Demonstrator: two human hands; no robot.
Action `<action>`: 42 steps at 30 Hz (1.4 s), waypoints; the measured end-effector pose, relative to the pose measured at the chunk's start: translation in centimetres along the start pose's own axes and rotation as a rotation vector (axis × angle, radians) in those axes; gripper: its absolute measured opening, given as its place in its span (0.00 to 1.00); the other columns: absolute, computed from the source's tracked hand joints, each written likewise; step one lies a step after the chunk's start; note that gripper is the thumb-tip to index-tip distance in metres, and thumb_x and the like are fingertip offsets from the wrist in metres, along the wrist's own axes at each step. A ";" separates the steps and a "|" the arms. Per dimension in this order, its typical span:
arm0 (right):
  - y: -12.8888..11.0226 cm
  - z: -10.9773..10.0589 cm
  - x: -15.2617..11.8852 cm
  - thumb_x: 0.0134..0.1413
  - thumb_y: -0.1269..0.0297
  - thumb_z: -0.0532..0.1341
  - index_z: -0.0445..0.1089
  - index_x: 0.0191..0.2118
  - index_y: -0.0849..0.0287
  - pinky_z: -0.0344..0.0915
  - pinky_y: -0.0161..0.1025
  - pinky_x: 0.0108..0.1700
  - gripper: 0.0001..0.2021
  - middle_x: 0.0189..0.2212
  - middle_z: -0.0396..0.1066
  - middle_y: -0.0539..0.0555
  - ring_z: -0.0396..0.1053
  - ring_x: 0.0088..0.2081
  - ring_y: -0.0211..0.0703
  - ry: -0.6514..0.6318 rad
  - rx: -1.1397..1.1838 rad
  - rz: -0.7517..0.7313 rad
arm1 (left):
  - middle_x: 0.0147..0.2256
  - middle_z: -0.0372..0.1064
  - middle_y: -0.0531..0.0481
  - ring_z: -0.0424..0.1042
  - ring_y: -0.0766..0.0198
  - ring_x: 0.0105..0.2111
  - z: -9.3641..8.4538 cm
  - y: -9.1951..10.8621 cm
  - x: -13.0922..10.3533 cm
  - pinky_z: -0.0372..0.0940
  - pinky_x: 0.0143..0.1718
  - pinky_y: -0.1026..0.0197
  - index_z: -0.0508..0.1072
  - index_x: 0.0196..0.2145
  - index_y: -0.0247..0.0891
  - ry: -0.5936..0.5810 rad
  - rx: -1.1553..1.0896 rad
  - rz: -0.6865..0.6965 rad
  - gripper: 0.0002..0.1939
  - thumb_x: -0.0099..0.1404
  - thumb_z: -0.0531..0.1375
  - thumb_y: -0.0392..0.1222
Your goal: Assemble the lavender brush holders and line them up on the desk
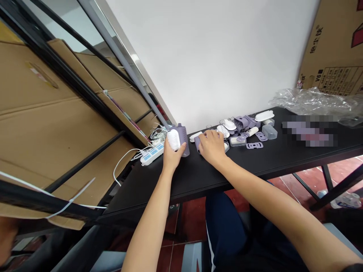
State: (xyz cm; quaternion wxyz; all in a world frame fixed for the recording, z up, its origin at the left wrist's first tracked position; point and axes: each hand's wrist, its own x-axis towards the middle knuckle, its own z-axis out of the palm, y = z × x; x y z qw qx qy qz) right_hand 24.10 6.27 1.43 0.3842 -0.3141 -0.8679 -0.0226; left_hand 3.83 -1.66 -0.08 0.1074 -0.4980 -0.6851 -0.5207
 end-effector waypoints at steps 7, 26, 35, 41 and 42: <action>0.4 -0.3 -0.4 0.64 0.69 0.56 0.75 0.50 0.62 0.46 0.59 0.63 0.13 0.46 0.74 0.66 0.67 0.51 0.59 -0.105 -0.099 0.130 | 0.66 0.64 0.37 0.67 0.36 0.63 -0.9 3.5 -0.9 0.65 0.59 0.40 0.41 0.75 0.50 -0.206 0.390 -0.196 0.49 0.65 0.61 0.61; 0.9 0.2 1.1 0.64 0.71 0.55 0.66 0.60 0.56 0.56 0.51 0.58 0.20 0.44 0.76 0.59 0.72 0.47 0.51 0.103 0.237 0.182 | 0.59 0.71 0.36 0.70 0.35 0.57 -1.0 3.7 -0.8 0.61 0.56 0.40 0.50 0.74 0.44 -0.382 0.716 -0.091 0.44 0.67 0.55 0.63; 1.8 0.8 2.3 0.63 0.66 0.54 0.61 0.62 0.57 0.67 0.42 0.50 0.22 0.45 0.71 0.57 0.72 0.46 0.45 0.333 0.721 0.424 | 0.64 0.66 0.37 0.66 0.35 0.61 -2.7 2.5 -0.9 0.59 0.59 0.38 0.56 0.72 0.49 -0.501 0.733 -0.095 0.39 0.68 0.56 0.61; 2.2 0.4 2.4 0.64 0.70 0.48 0.53 0.69 0.62 0.68 0.41 0.51 0.28 0.54 0.65 0.66 0.70 0.47 0.44 0.376 0.668 0.544 | 0.63 0.67 0.39 0.63 0.40 0.63 -0.6 4.5 0.3 0.56 0.63 0.39 0.68 0.66 0.47 -0.448 0.646 0.071 0.31 0.70 0.55 0.60; 2.3 0.4 2.4 0.64 0.71 0.48 0.52 0.70 0.62 0.68 0.42 0.51 0.29 0.55 0.64 0.67 0.70 0.47 0.45 0.396 0.693 0.562 | 0.61 0.69 0.40 0.65 0.43 0.62 0.4 5.2 0.9 0.57 0.64 0.41 0.70 0.64 0.46 -0.453 0.611 0.143 0.28 0.72 0.54 0.57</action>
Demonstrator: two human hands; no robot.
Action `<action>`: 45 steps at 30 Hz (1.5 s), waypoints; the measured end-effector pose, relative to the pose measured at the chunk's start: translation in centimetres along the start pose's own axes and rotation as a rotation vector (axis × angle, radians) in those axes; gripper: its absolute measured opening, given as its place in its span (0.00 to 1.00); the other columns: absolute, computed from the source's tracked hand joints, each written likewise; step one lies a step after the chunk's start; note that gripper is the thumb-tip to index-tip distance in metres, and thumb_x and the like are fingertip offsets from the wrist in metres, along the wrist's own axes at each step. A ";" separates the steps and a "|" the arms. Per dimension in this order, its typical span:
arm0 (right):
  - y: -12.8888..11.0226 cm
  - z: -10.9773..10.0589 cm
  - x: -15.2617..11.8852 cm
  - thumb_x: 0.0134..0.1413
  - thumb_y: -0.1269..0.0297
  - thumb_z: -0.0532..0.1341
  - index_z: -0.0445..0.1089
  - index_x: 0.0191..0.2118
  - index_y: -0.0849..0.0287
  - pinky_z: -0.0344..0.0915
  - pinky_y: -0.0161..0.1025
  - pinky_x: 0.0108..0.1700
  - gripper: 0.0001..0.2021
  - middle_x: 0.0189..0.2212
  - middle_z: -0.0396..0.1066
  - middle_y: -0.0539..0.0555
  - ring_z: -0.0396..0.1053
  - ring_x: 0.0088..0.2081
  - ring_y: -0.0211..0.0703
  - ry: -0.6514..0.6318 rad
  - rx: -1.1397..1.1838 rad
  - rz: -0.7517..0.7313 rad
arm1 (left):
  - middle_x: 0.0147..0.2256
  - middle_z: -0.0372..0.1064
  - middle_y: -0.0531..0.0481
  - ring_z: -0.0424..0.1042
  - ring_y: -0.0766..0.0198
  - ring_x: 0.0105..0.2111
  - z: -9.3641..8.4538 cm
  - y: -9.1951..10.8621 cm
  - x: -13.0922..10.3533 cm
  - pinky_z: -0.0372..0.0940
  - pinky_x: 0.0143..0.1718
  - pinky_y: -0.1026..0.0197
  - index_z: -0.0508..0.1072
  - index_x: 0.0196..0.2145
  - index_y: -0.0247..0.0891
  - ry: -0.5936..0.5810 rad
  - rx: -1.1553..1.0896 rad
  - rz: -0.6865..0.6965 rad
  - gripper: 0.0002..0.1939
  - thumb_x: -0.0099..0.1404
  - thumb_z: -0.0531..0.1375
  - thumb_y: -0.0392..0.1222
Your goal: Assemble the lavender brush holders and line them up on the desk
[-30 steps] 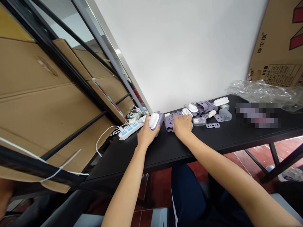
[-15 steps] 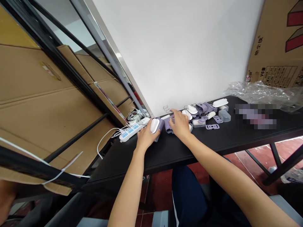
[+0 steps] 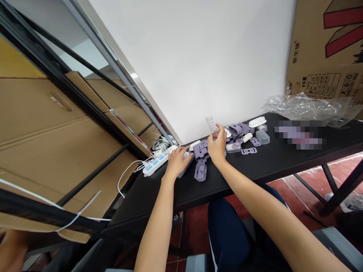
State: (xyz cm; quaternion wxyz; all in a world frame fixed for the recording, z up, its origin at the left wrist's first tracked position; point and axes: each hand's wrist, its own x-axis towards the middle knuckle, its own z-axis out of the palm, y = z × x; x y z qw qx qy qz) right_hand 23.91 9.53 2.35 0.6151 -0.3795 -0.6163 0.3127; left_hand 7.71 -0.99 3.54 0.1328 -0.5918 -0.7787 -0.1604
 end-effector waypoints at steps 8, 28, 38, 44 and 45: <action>0.9 -0.8 1.1 0.66 0.69 0.47 0.58 0.68 0.64 0.66 0.40 0.57 0.26 0.55 0.64 0.66 0.69 0.54 0.45 0.023 -0.021 -0.032 | 0.46 0.81 0.40 0.78 0.50 0.48 1.7 5.4 6.6 0.69 0.53 0.54 0.81 0.51 0.43 -0.183 -0.214 0.222 0.18 0.64 0.65 0.48; 2.6 -3.7 2.9 0.66 0.54 0.61 0.75 0.54 0.50 0.62 0.38 0.40 0.15 0.42 0.71 0.53 0.71 0.42 0.44 -0.478 -0.360 -0.360 | 0.42 0.81 0.43 0.81 0.59 0.37 4.7 3.5 6.5 0.75 0.42 0.56 0.72 0.53 0.35 0.075 -1.239 -0.103 0.25 0.61 0.67 0.49; 2.5 -3.8 2.7 0.66 0.53 0.60 0.75 0.53 0.50 0.59 0.38 0.37 0.15 0.43 0.72 0.54 0.71 0.42 0.45 -0.451 -0.433 -0.295 | 0.39 0.81 0.45 0.81 0.57 0.38 4.9 4.3 6.1 0.75 0.42 0.56 0.74 0.53 0.36 0.075 -1.170 -0.026 0.23 0.62 0.65 0.47; 2.2 -3.9 2.6 0.66 0.52 0.59 0.76 0.52 0.50 0.59 0.38 0.37 0.15 0.42 0.73 0.53 0.71 0.41 0.45 -0.450 -0.446 -0.279 | 0.38 0.80 0.47 0.81 0.55 0.42 5.1 4.4 5.9 0.74 0.46 0.54 0.73 0.57 0.39 0.117 -1.084 -0.003 0.23 0.65 0.62 0.45; 2.2 -3.9 2.6 0.67 0.52 0.59 0.76 0.52 0.50 0.60 0.38 0.37 0.15 0.42 0.73 0.53 0.71 0.41 0.44 -0.451 -0.449 -0.272 | 0.38 0.80 0.48 0.81 0.55 0.43 5.1 4.4 5.8 0.74 0.46 0.54 0.73 0.57 0.39 0.125 -1.066 0.002 0.23 0.65 0.62 0.45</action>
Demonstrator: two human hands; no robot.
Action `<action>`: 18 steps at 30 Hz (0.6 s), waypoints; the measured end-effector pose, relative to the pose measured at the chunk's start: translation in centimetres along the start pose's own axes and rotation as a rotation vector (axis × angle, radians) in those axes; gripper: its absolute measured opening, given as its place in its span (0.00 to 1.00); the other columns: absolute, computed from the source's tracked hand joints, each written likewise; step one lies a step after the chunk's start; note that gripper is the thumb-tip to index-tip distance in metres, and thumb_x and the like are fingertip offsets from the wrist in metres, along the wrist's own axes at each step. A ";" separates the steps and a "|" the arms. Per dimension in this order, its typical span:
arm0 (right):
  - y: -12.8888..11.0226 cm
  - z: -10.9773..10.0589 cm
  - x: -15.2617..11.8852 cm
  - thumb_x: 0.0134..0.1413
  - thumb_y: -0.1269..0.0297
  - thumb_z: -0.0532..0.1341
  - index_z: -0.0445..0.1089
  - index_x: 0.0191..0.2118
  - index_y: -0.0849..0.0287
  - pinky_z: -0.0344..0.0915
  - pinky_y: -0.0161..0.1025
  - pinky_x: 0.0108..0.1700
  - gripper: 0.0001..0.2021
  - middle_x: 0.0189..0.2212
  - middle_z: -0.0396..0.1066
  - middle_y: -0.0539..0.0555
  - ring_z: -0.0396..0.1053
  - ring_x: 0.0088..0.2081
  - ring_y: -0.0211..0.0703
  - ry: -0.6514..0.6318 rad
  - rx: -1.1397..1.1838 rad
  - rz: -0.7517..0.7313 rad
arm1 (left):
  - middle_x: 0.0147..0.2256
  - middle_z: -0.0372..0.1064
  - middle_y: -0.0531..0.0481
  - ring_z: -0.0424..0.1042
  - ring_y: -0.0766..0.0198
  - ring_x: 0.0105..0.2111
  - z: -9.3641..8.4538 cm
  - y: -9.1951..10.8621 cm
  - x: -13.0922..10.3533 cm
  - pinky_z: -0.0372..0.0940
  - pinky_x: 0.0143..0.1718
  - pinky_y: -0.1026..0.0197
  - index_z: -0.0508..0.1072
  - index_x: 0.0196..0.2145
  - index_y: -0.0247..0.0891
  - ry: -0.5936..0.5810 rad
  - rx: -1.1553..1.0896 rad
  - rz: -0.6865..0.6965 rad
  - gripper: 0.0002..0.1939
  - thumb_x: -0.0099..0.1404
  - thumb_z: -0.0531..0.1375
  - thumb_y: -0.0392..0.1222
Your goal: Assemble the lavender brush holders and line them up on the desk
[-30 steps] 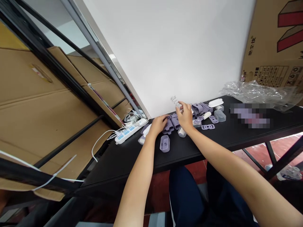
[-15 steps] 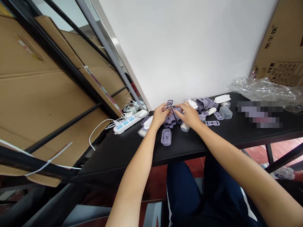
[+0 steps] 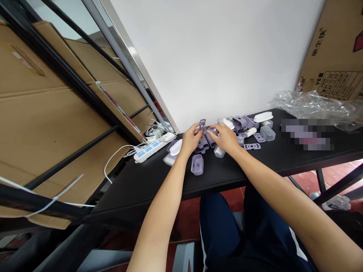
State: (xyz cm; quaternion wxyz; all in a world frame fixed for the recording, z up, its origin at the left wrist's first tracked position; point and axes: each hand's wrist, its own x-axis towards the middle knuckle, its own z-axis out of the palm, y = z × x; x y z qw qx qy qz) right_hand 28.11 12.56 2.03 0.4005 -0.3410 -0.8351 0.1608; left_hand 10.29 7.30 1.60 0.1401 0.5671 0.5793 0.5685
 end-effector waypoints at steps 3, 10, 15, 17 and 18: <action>-0.2 -0.2 0.0 0.67 0.51 0.59 0.77 0.51 0.51 0.60 0.38 0.37 0.15 0.42 0.75 0.53 0.72 0.41 0.45 -0.013 -0.009 0.010 | 0.38 0.80 0.48 0.81 0.55 0.43 0.0 0.0 -0.1 0.74 0.46 0.54 0.72 0.59 0.40 0.016 0.045 0.026 0.24 0.67 0.61 0.45; -0.5 -0.5 -0.3 0.71 0.53 0.54 0.70 0.60 0.51 0.63 0.39 0.41 0.19 0.48 0.78 0.55 0.74 0.46 0.48 -0.054 -0.087 -0.043 | 0.43 0.81 0.48 0.81 0.54 0.46 -0.1 0.1 -0.5 0.73 0.52 0.53 0.72 0.60 0.44 0.037 0.170 0.093 0.23 0.69 0.60 0.46; -0.5 -0.8 -0.5 0.72 0.53 0.53 0.65 0.64 0.46 0.64 0.39 0.41 0.20 0.49 0.75 0.55 0.74 0.46 0.50 -0.093 -0.149 -0.101 | 0.38 0.81 0.50 0.81 0.56 0.45 -0.2 0.1 -0.6 0.73 0.50 0.55 0.72 0.61 0.43 0.027 0.223 0.104 0.23 0.70 0.59 0.45; -0.4 -0.7 -0.4 0.71 0.54 0.55 0.65 0.65 0.45 0.64 0.39 0.40 0.21 0.50 0.73 0.56 0.74 0.45 0.50 -0.095 -0.174 -0.108 | 0.37 0.81 0.50 0.81 0.56 0.44 -0.2 0.1 -0.6 0.73 0.49 0.56 0.72 0.61 0.43 0.029 0.233 0.114 0.23 0.70 0.59 0.45; -0.4 -0.7 -0.4 0.70 0.54 0.55 0.65 0.65 0.45 0.64 0.39 0.40 0.21 0.50 0.73 0.56 0.74 0.45 0.50 -0.094 -0.180 -0.108 | 0.37 0.81 0.50 0.81 0.57 0.43 -0.3 0.0 -0.6 0.73 0.48 0.56 0.72 0.61 0.43 0.029 0.229 0.123 0.23 0.70 0.59 0.44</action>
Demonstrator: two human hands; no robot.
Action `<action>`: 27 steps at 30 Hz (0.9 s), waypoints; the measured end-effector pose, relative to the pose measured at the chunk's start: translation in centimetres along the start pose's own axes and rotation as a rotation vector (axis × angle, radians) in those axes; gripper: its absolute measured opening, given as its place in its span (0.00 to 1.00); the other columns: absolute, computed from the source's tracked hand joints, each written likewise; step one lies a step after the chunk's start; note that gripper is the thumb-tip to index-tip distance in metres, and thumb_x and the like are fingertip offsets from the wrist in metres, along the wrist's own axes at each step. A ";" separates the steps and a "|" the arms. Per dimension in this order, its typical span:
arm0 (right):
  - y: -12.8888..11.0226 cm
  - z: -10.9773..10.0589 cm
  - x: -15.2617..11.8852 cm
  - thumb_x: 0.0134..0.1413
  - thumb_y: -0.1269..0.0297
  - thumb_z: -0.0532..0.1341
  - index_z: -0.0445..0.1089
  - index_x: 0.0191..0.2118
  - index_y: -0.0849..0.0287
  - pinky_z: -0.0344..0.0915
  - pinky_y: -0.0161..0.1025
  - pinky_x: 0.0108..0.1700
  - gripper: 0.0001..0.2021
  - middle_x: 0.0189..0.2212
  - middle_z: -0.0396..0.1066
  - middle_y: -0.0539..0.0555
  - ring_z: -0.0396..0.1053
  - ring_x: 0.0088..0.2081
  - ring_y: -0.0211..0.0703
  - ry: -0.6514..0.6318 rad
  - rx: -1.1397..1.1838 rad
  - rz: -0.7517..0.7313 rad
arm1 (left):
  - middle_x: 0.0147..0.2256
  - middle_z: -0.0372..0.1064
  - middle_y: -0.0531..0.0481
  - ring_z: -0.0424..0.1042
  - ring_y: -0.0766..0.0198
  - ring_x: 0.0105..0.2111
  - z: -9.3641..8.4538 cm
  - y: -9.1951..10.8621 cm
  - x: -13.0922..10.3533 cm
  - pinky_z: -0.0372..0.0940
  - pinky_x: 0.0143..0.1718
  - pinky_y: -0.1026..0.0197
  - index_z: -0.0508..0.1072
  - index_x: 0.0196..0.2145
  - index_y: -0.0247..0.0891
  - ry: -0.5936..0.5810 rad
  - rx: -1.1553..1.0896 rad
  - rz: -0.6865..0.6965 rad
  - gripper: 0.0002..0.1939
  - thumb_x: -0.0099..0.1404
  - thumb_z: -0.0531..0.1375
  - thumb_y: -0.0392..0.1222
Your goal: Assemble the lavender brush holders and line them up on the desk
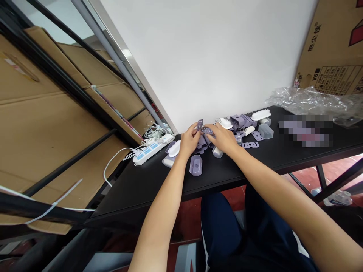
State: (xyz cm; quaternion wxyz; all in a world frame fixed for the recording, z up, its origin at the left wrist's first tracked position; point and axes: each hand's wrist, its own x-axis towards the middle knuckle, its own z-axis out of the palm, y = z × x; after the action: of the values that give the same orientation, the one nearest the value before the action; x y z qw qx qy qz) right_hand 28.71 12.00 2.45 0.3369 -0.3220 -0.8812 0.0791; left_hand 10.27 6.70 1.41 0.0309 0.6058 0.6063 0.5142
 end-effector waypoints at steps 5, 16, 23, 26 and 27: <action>0.0 0.1 0.0 0.70 0.54 0.54 0.67 0.64 0.47 0.65 0.40 0.41 0.21 0.50 0.73 0.56 0.74 0.45 0.50 0.035 0.045 0.010 | 0.36 0.81 0.51 0.82 0.58 0.42 0.0 -0.4 0.1 0.74 0.45 0.58 0.72 0.61 0.44 0.018 -0.028 0.036 0.22 0.70 0.59 0.43; -0.1 -0.1 -0.1 0.71 0.54 0.53 0.66 0.66 0.45 0.64 0.40 0.40 0.22 0.51 0.73 0.57 0.74 0.45 0.50 0.004 0.036 0.034 | 0.38 0.81 0.50 0.82 0.56 0.43 0.1 -0.8 0.2 0.75 0.46 0.56 0.72 0.61 0.45 0.002 -0.086 0.042 0.23 0.70 0.60 0.43; 0.0 -0.1 0.0 0.72 0.54 0.52 0.65 0.67 0.45 0.65 0.41 0.41 0.22 0.50 0.71 0.58 0.73 0.45 0.51 0.003 -0.007 0.018 | 0.37 0.81 0.50 0.82 0.57 0.43 0.1 -0.5 0.1 0.75 0.46 0.57 0.73 0.61 0.44 0.010 -0.072 0.027 0.23 0.69 0.60 0.42; 0.0 -0.2 -0.1 0.72 0.54 0.52 0.65 0.67 0.44 0.65 0.41 0.41 0.22 0.50 0.71 0.58 0.73 0.44 0.51 0.003 -0.010 0.019 | 0.37 0.81 0.51 0.82 0.57 0.43 0.0 -0.2 0.0 0.74 0.47 0.57 0.73 0.60 0.45 -0.002 -0.052 0.032 0.22 0.69 0.60 0.41; 0.0 -0.1 -0.1 0.72 0.54 0.52 0.65 0.67 0.44 0.65 0.41 0.40 0.22 0.50 0.71 0.58 0.73 0.44 0.51 0.008 -0.008 0.019 | 0.37 0.81 0.51 0.82 0.57 0.43 0.0 -0.1 0.0 0.74 0.47 0.57 0.73 0.60 0.45 -0.007 -0.044 0.038 0.22 0.69 0.60 0.41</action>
State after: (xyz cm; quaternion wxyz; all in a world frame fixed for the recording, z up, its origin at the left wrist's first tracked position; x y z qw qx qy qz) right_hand 28.83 11.94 2.53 0.3383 -0.3322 -0.8770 0.0774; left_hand 10.18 6.76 1.32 0.0367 0.6184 0.5831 0.5257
